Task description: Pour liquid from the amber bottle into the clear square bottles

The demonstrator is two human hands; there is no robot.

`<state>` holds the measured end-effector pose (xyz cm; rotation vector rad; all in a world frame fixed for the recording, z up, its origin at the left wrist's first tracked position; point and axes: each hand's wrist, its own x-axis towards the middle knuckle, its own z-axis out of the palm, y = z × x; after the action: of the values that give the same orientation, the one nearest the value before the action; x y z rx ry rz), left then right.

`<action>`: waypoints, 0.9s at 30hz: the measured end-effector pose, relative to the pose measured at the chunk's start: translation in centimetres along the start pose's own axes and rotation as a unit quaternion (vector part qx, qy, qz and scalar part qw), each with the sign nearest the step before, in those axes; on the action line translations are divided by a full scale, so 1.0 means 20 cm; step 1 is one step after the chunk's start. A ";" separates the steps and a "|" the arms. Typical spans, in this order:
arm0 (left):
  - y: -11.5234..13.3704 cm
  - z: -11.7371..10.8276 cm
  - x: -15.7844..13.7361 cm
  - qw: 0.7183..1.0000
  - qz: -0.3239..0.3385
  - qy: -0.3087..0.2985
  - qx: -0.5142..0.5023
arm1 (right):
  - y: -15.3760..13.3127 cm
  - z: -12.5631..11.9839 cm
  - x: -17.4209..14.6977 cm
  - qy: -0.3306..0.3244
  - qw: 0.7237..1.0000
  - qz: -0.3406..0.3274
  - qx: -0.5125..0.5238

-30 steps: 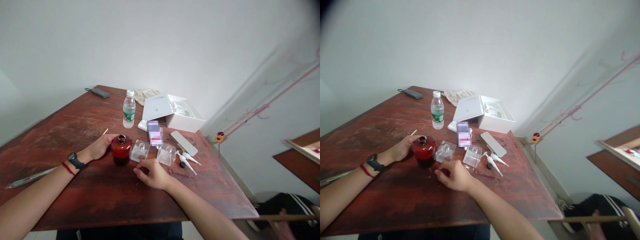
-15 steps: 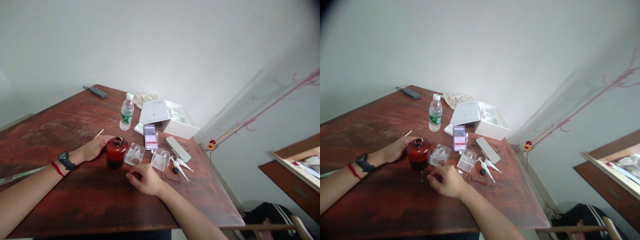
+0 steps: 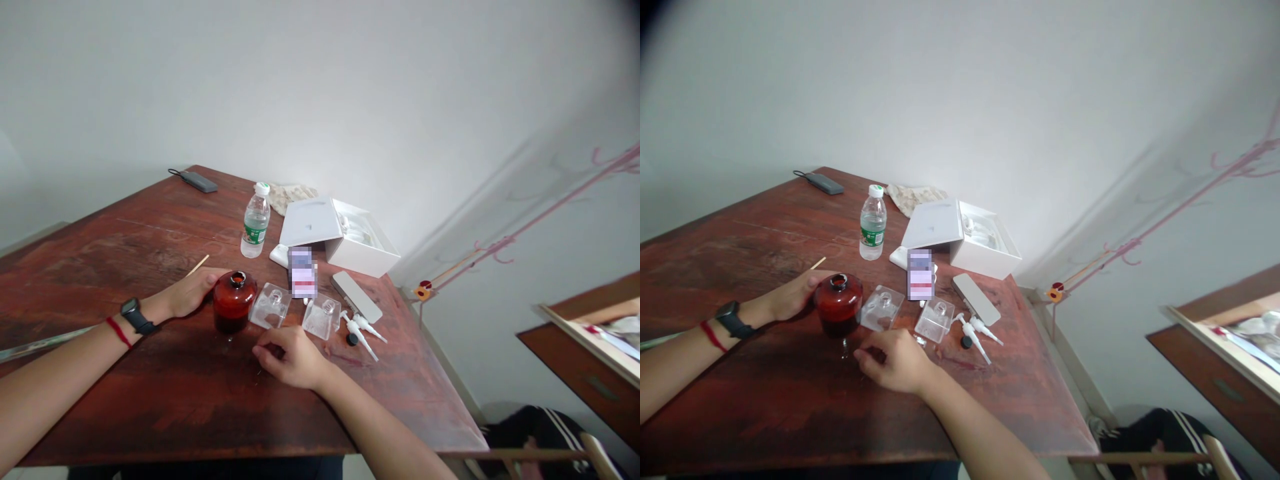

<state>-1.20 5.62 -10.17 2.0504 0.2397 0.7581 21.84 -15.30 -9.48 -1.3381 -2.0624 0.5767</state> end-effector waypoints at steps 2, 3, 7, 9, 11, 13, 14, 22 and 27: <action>-0.01 -0.01 0.00 1.000 -0.005 -0.001 -0.005 | 0.00 0.00 0.00 -0.002 1.000 -0.005 0.002; -0.02 -0.01 -0.01 1.000 -0.009 0.000 -0.008 | 0.00 0.00 0.00 -0.002 1.000 -0.007 0.002; -0.04 -0.01 -0.02 0.999 -0.025 0.008 -0.020 | -0.01 0.00 0.00 0.001 1.000 -0.010 0.003; -0.04 -0.01 -0.02 0.999 -0.034 0.016 -0.025 | -0.01 -0.01 0.00 -0.001 1.000 -0.011 0.004; -0.04 -0.01 -0.03 0.998 -0.041 0.024 -0.031 | -0.02 -0.01 0.00 -0.003 1.000 -0.013 0.004; -0.04 -0.01 -0.03 0.998 -0.045 0.029 -0.035 | -0.02 -0.01 0.00 -0.005 1.000 -0.013 0.001; -0.04 -0.01 -0.03 0.998 -0.046 0.030 -0.037 | -0.02 -0.02 0.00 -0.005 1.000 -0.013 0.000; -0.02 -0.01 -0.02 0.999 -0.036 0.014 -0.036 | -0.02 -0.01 0.00 -0.009 1.000 -0.006 -0.007; -0.01 -0.01 -0.01 0.999 -0.031 -0.012 -0.027 | -0.02 -0.02 0.00 -0.018 1.000 -0.004 -0.009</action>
<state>-1.54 5.75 -10.32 1.9902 0.2655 0.6929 21.83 -15.46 -8.91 -1.3383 -2.1053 0.5826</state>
